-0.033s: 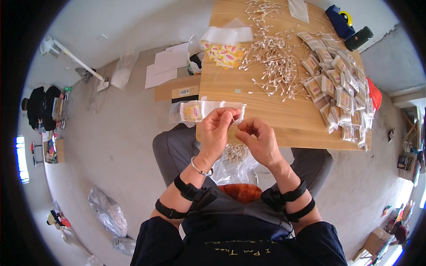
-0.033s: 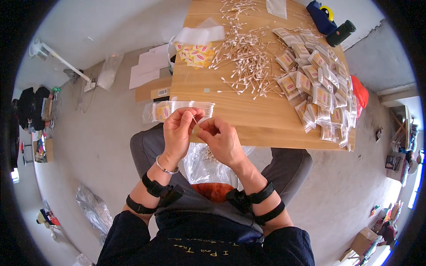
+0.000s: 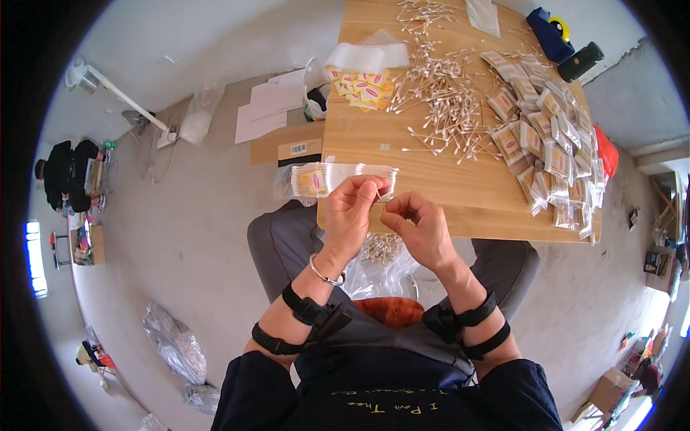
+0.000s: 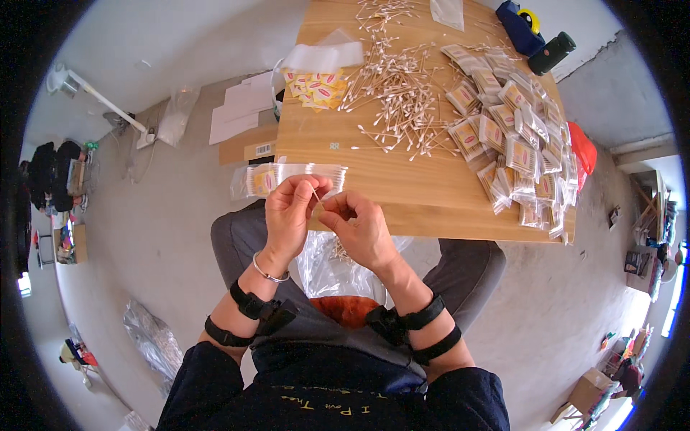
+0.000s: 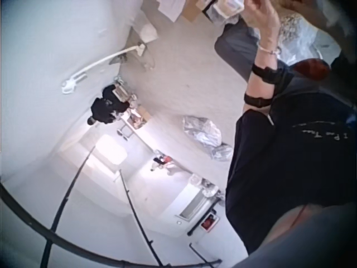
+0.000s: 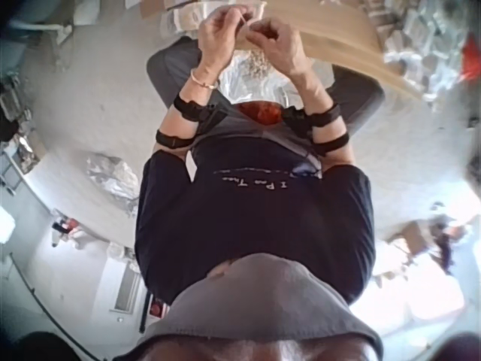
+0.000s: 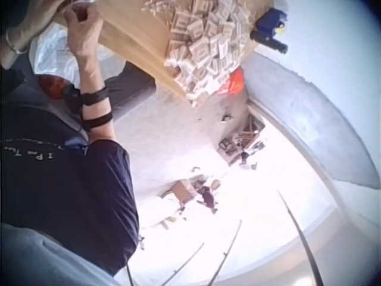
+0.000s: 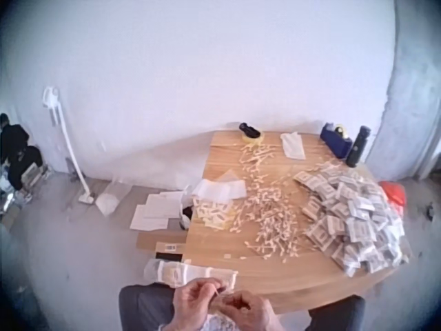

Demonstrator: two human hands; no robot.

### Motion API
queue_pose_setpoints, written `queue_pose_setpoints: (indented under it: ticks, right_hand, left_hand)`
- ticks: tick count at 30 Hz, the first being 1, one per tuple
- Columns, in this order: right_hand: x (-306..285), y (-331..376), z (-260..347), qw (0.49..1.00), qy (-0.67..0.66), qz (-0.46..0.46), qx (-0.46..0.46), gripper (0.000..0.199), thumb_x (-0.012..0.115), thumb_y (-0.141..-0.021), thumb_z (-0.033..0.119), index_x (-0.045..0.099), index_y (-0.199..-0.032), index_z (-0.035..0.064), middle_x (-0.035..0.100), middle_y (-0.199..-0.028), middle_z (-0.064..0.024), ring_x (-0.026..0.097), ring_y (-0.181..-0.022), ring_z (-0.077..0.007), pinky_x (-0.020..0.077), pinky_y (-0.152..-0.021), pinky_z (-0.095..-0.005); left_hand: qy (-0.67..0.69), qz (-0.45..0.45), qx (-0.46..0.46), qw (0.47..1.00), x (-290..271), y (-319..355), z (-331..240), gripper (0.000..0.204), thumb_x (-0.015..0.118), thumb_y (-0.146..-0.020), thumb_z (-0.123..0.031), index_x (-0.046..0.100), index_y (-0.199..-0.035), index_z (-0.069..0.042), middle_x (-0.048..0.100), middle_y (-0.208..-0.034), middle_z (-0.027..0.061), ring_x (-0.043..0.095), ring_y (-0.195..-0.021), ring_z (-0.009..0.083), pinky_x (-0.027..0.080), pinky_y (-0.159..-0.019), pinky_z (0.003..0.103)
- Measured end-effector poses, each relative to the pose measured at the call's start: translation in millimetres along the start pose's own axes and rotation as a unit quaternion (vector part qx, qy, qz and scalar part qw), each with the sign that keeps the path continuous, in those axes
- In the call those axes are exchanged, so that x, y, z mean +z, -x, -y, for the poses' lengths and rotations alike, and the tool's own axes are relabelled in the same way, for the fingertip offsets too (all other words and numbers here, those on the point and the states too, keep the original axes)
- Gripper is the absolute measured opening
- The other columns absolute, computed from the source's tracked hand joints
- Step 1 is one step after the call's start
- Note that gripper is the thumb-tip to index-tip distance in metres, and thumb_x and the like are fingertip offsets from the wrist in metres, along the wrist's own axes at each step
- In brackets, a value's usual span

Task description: Packing cotton swabs into small plastic bags and arranging them on a table.

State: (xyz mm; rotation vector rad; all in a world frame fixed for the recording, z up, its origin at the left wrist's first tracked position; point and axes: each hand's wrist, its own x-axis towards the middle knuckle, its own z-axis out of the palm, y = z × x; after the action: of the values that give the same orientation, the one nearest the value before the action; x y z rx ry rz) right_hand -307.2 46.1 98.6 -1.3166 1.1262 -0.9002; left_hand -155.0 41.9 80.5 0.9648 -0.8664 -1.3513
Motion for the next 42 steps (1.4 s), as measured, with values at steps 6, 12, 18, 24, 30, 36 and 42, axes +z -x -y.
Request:
queue_pose_setpoints:
  ticks: [6,12,18,24,30,36,42]
  right_hand:
    - [-10.1,7.5,-6.2,0.994,-0.054,0.076,0.063,0.009,0.061,-0.093,0.004,0.063,-0.097,-0.0034,0.064,-0.085,-0.0023,0.058,-0.082,-0.0080,0.0480,-0.074,-0.0248]
    - [-18.7,18.6,-21.9,0.980,0.178,0.084,-0.012,0.008,0.066,-0.085,0.006,0.069,-0.091,0.0017,0.068,-0.084,-0.0126,0.064,-0.082,-0.0278,0.0505,-0.075,-0.0356]
    - [-37.7,-31.9,-27.7,0.908,0.380,-0.074,-0.158,0.009,0.070,-0.079,0.009,0.069,-0.087,0.0057,0.063,-0.090,-0.0116,0.057,-0.089,-0.0342,0.0488,-0.078,-0.0433]
    - [-52.0,-87.4,-39.2,0.822,0.514,-0.133,-0.204,0.014,0.071,-0.078,0.008,0.068,-0.092,0.0089,0.058,-0.097,-0.0077,0.053,-0.093,-0.0309,0.0453,-0.084,-0.0412]
    - [-44.2,-90.4,-44.1,0.808,0.531,-0.130,-0.218,0.012,0.070,-0.080,0.010,0.065,-0.090,0.0097,0.057,-0.095,-0.0064,0.052,-0.094,-0.0296,0.0438,-0.083,-0.0415]
    - [-9.4,-81.6,-34.5,0.830,0.506,-0.098,-0.211,0.007,0.068,-0.082,0.011,0.064,-0.088,0.0103,0.060,-0.091,-0.0054,0.053,-0.094,-0.0292,0.0432,-0.082,-0.0414]
    - [10.7,-91.4,-42.5,0.847,0.481,-0.085,-0.209,0.005,0.065,-0.084,0.011,0.065,-0.089,0.0100,0.061,-0.091,-0.0051,0.054,-0.096,-0.0290,0.0432,-0.083,-0.0411]
  left_hand:
    - [-0.029,0.048,-0.085,0.995,-6.7,8.6,5.1,0.024,0.062,-0.098,-0.024,0.062,-0.102,0.000,0.068,-0.101,0.0075,0.062,-0.092,0.0117,0.049,-0.085,0.025]
    - [-0.309,0.000,0.121,0.943,-26.9,12.0,15.0,0.036,0.074,-0.088,-0.016,0.057,-0.116,-0.002,0.062,-0.116,0.0111,0.060,-0.106,0.0214,0.048,-0.092,0.032]
    - [-0.531,0.043,0.188,0.825,-35.3,9.1,10.9,0.064,0.076,-0.076,-0.006,0.048,-0.133,-0.004,0.050,-0.135,0.0151,0.045,-0.129,0.0348,0.040,-0.106,0.042]
    - [-0.510,0.038,0.165,0.843,-34.1,-6.0,18.3,0.069,0.077,-0.073,-0.002,0.045,-0.135,-0.003,0.048,-0.137,0.0150,0.043,-0.131,0.0342,0.039,-0.108,0.041]
    - [-0.477,0.035,0.154,0.865,-34.1,-12.3,21.8,0.072,0.078,-0.072,-0.001,0.044,-0.136,-0.002,0.048,-0.137,0.0159,0.044,-0.130,0.0347,0.040,-0.107,0.041]
    - [-0.439,0.028,0.095,0.893,-38.0,-12.8,18.9,0.065,0.071,-0.081,-0.005,0.041,-0.139,0.001,0.044,-0.142,0.0189,0.043,-0.132,0.0349,0.037,-0.109,0.040]
    - [-0.206,-0.013,0.110,0.972,-32.2,-26.8,29.2,0.054,0.050,-0.098,-0.006,0.031,-0.148,0.003,0.036,-0.152,0.0201,0.032,-0.144,0.0291,0.027,-0.116,0.038]
